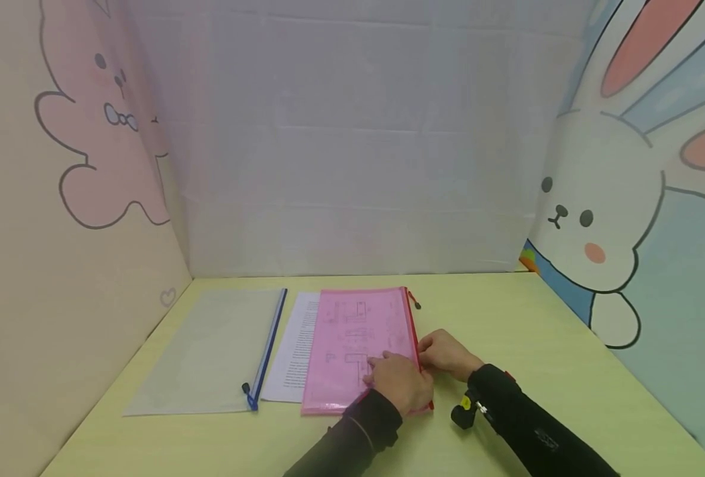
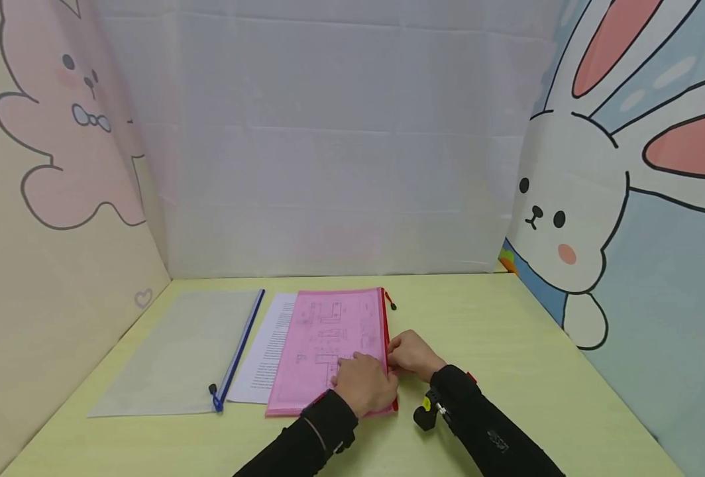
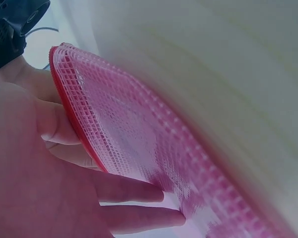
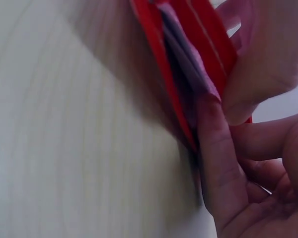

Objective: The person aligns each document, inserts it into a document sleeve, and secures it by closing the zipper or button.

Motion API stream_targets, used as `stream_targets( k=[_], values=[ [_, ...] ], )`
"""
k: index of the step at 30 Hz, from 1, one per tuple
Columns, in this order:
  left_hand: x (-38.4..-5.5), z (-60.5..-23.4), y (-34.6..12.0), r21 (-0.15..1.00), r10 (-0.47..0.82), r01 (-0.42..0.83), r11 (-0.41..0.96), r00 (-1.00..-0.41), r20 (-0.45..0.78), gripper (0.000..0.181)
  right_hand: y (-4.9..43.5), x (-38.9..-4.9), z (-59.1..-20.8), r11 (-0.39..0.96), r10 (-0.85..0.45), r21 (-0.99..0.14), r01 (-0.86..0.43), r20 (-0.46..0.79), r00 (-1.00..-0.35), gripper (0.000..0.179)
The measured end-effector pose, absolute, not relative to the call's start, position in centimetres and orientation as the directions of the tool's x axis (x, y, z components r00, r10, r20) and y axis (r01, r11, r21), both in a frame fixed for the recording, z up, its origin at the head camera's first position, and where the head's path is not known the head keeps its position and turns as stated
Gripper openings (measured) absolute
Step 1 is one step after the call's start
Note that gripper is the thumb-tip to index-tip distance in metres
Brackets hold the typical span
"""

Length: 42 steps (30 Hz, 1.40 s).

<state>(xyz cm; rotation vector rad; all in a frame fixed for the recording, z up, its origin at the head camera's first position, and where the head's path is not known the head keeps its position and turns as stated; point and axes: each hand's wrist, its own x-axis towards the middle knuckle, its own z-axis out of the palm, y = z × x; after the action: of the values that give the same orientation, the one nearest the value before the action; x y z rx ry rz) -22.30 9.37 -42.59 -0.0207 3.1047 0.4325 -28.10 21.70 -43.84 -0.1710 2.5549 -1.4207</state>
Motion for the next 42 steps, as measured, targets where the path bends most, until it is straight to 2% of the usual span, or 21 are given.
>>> stream_targets(
  k=[3, 11, 15, 20, 27, 34, 42],
  values=[
    [-22.3, -42.6, 9.3, 0.263, -0.004, -0.004, 0.965, -1.0, -0.003, 0.075, 21.7, -28.1, -43.8, 0.536, -0.19, -0.844, 0.03, -0.155, -0.97, 0.007],
    [-22.2, -42.7, 9.2, 0.231, -0.015, -0.014, 0.973, -1.0, 0.002, 0.084, 22.3, -28.0, -43.0, 0.573, -0.19, -0.819, 0.031, -0.169, -0.967, 0.008],
    [-22.1, -42.6, 9.2, 0.162, -0.012, -0.013, 0.987, -1.0, -0.012, 0.085, 23.0, -27.9, -42.6, 0.567, -0.161, -0.821, 0.057, -0.179, -0.971, 0.008],
    [-21.9, -42.7, 8.9, 0.073, 0.023, 0.023, 0.997, -1.0, -0.004, 0.078, 24.1, -28.0, -42.3, 0.613, -0.118, -0.788, 0.061, -0.168, -0.979, 0.011],
    [-22.2, -42.1, 7.6, 0.038, 0.165, 0.162, 0.986, -0.984, -0.074, 0.068, 26.4, -29.3, -42.7, 0.677, -0.042, -0.732, 0.078, -0.144, -0.989, 0.02],
    [-22.8, -41.8, 5.8, 0.069, 0.298, 0.29, 0.954, -0.943, -0.151, 0.064, 28.6, -30.1, -42.5, 0.818, -0.002, -0.573, 0.05, -0.09, -0.996, 0.03],
    [-23.6, -41.3, 3.9, 0.096, 0.434, 0.423, 0.901, -0.882, -0.185, 0.055, 30.5, -30.9, -42.4, 0.862, -0.019, -0.506, -0.003, -0.027, -0.999, 0.045]
  ],
)
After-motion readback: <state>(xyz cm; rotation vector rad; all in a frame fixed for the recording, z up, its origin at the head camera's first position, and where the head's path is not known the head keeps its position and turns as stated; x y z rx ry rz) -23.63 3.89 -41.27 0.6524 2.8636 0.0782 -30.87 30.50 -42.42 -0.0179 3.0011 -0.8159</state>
